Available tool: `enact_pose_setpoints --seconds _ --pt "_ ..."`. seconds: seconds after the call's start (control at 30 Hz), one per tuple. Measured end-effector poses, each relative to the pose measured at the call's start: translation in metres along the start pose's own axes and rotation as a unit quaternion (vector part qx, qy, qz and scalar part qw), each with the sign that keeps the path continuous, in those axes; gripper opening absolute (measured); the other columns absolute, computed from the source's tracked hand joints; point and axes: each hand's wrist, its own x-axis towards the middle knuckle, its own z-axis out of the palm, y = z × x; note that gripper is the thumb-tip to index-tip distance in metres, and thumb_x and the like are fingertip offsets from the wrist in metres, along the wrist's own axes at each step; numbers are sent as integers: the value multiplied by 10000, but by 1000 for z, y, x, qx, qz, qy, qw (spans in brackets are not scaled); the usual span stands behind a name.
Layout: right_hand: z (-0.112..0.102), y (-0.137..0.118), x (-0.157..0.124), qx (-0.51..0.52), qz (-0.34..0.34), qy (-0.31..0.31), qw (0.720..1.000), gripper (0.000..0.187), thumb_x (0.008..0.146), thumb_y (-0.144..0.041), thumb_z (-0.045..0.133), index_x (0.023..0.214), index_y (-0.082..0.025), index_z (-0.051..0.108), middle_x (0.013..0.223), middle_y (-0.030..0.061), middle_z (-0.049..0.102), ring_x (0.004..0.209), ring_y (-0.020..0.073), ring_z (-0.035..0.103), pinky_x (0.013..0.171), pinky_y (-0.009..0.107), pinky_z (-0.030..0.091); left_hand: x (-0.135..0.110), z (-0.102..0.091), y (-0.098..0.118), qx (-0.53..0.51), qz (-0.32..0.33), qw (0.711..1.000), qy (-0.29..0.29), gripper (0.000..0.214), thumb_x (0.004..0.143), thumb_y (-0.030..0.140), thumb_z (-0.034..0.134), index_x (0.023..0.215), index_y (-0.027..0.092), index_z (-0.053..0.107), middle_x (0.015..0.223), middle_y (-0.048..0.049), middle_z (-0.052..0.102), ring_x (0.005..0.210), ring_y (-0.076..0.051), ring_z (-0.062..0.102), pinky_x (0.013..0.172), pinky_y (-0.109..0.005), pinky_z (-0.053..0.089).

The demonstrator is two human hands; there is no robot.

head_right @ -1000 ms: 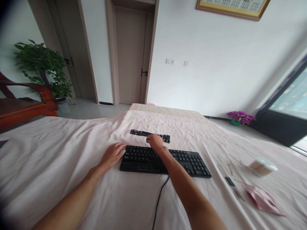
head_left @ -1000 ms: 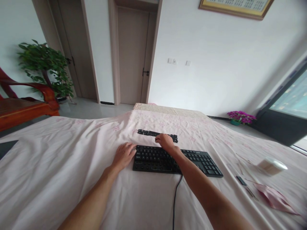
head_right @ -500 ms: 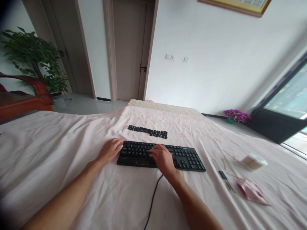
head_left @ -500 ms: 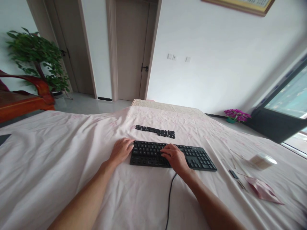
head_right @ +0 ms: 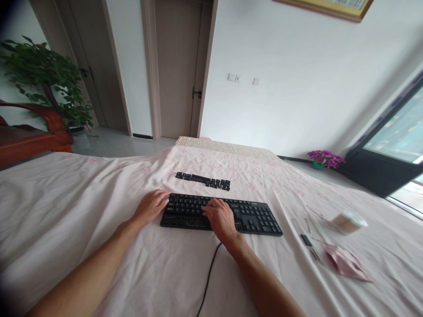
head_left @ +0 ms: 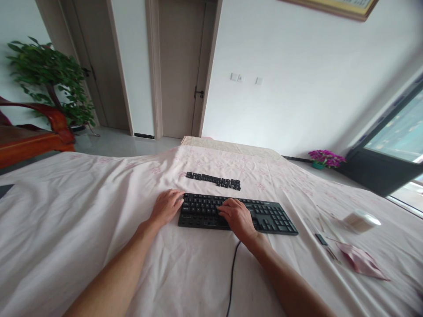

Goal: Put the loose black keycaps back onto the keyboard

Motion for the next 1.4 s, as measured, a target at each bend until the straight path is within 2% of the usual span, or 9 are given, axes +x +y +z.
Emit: enact_pose_setpoints --seconds 0.2,0.47,0.7,0.8,0.9,1.0,1.1,1.27,1.4 --pt "0 -3 0 -36 -33 -12 999 163 909 -284 553 927 -285 715 935 15 628 865 157 534 768 280 352 1 -2 1 11 0 1000 -9 382 911 339 408 1233 247 591 1257 -50 596 1192 -214 502 1047 -390 345" --pt "1 -17 0 -142 -61 -25 988 164 919 -219 521 811 -228 645 887 34 600 823 173 501 700 325 294 1 0 0 15 -1 1000 -12 386 914 344 399 1237 251 587 1265 -55 590 1200 -215 496 1050 -394 341" --pt "2 -23 -7 -140 -27 -12 990 162 926 -212 473 888 -249 625 919 44 602 847 194 505 703 330 322 -1 0 0 20 5 1000 -6 387 918 338 390 1241 247 582 1259 -58 593 1201 -214 494 1049 -389 341" --pt "2 -25 -12 -128 -17 -8 992 207 882 -144 491 988 -255 631 1025 59 614 934 207 508 757 332 353 -1 0 1 15 7 1000 -2 382 915 337 395 1234 247 585 1240 -58 602 1174 -210 511 1044 -384 346" --pt "4 -24 -16 -111 -19 1 994 370 823 -77 504 1122 -262 619 1244 63 570 1145 225 454 904 349 356 -1 0 1 8 7 1000 3 371 909 331 405 1221 258 592 1226 -53 610 1157 -209 521 1040 -385 350" --pt "8 -21 -20 -94 -35 1 995 465 786 -43 497 1184 -253 614 1379 43 497 1305 230 338 1058 380 269 -1 0 1 6 6 1000 4 372 908 330 407 1223 258 591 1231 -56 608 1168 -212 512 1041 -391 346" --pt "8 -17 -21 -71 -36 -3 997 515 771 -30 479 1214 -254 615 1400 32 487 1343 227 303 1109 402 212 -1 0 1 4 8 1000 4 374 909 327 406 1224 251 593 1222 -60 611 1159 -212 517 1038 -389 347" --pt "-2 0 -4 -12 2 -18 1000 525 768 -30 443 1101 -352 691 1299 -27 575 1274 203 395 1032 369 326 0 0 0 -9 6 1000 6 360 896 320 431 1204 265 608 1202 -54 625 1145 -211 527 1031 -386 354" --pt "2 26 31 -24 79 39 996 418 851 -112 439 1117 -313 691 1235 29 603 1166 210 466 957 347 380 0 1 0 -2 0 1000 3 365 901 329 425 1216 269 599 1214 -53 617 1157 -210 520 1036 -391 345"
